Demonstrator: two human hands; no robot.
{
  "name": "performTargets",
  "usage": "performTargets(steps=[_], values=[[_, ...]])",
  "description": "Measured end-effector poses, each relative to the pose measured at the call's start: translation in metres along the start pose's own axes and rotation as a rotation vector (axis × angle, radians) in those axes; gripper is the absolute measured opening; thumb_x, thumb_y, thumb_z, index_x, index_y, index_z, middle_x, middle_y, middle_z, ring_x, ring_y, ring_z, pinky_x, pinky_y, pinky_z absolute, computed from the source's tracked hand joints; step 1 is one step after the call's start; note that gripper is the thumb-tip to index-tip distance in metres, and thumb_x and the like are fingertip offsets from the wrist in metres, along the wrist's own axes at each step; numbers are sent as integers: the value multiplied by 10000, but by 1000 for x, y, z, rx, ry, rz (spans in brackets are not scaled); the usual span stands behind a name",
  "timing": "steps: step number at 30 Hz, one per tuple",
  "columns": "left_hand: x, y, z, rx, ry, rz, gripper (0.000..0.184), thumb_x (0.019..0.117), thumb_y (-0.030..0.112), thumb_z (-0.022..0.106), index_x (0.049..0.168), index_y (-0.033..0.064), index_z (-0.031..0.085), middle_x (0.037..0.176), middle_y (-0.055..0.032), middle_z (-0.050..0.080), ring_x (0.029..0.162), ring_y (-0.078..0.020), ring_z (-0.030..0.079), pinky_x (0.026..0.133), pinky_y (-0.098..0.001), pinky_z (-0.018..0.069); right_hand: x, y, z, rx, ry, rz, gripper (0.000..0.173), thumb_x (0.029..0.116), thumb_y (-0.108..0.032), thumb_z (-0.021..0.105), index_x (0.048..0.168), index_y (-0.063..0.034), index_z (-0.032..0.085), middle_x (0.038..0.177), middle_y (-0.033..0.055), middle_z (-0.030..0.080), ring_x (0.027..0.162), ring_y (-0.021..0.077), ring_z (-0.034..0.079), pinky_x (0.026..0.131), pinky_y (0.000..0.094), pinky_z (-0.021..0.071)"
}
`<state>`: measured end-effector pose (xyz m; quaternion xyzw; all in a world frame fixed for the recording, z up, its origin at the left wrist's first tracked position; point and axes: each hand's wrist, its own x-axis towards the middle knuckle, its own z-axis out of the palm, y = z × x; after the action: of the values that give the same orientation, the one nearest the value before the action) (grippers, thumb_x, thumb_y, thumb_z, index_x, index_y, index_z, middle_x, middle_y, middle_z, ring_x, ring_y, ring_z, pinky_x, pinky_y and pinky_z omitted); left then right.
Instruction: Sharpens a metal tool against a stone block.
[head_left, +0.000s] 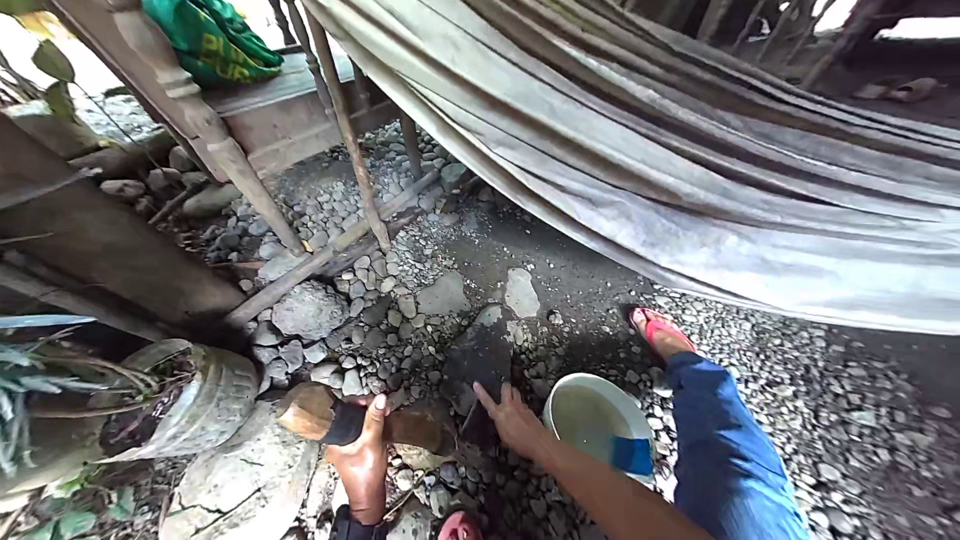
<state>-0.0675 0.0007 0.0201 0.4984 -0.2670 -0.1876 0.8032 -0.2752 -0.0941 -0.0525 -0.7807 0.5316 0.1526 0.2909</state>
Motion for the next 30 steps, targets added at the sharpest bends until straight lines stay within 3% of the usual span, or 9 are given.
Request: performTargets(steps=[4, 10, 13, 15, 21, 26, 30], values=[[1, 0, -3, -13, -27, 21, 187, 816, -23, 664, 959, 75, 592, 732, 67, 714, 622, -70, 696, 647, -250, 632, 32, -9, -38, 109, 37, 184, 646, 1112, -184, 395, 1674, -221, 79, 1567, 397, 272, 1404, 553, 395, 1129, 560, 412], [2, -8, -11, -15, -28, 32, 193, 815, -25, 659, 953, 90, 588, 726, 72, 712, 623, -68, 696, 646, -247, 628, -8, 11, 8, -13, -42, -58, 707, 1071, -76, 469, 1673, -233, 132, 1539, 427, 267, 1385, 608, 366, 1073, 637, 433], [1, -11, -18, -32, -57, 25, 170, 833, -14, 654, 944, 98, 591, 728, 58, 713, 630, -78, 697, 649, -252, 625, 16, 10, -16, 35, 13, 14, 679, 1088, -120, 443, 1673, -246, 122, 1539, 414, 283, 1375, 585, 401, 1072, 606, 455], [2, -10, -20, -33, -53, 31, 169, 839, -17, 644, 951, 95, 586, 723, 56, 712, 628, -80, 699, 648, -257, 627, 30, 4, -33, 90, 21, 80, 635, 1112, -184, 410, 1672, -241, 116, 1555, 401, 281, 1395, 563, 395, 1121, 566, 420], [1, -12, -24, -49, -70, 42, 202, 830, -25, 647, 958, 121, 590, 741, 78, 715, 644, -64, 697, 666, -241, 625, -2, 24, 1, 13, -33, -58, 705, 1076, -108, 483, 1673, -231, 130, 1532, 423, 276, 1380, 602, 373, 1082, 617, 435], [0, -16, -27, -103, -99, 48, 194, 837, -18, 652, 953, 128, 599, 737, 55, 717, 639, -89, 701, 659, -267, 629, 25, 22, -38, 119, -1, 2, 604, 1116, -213, 407, 1668, -247, 164, 1532, 400, 324, 1369, 553, 428, 1116, 572, 415], [-1, -15, -20, -88, -118, 70, 222, 829, -3, 693, 963, 147, 601, 750, 73, 720, 655, -79, 706, 667, -257, 630, 5, 27, -26, 104, -4, -2, 638, 1114, -177, 399, 1674, -204, 95, 1519, 419, 316, 1356, 571, 431, 1105, 577, 427]])
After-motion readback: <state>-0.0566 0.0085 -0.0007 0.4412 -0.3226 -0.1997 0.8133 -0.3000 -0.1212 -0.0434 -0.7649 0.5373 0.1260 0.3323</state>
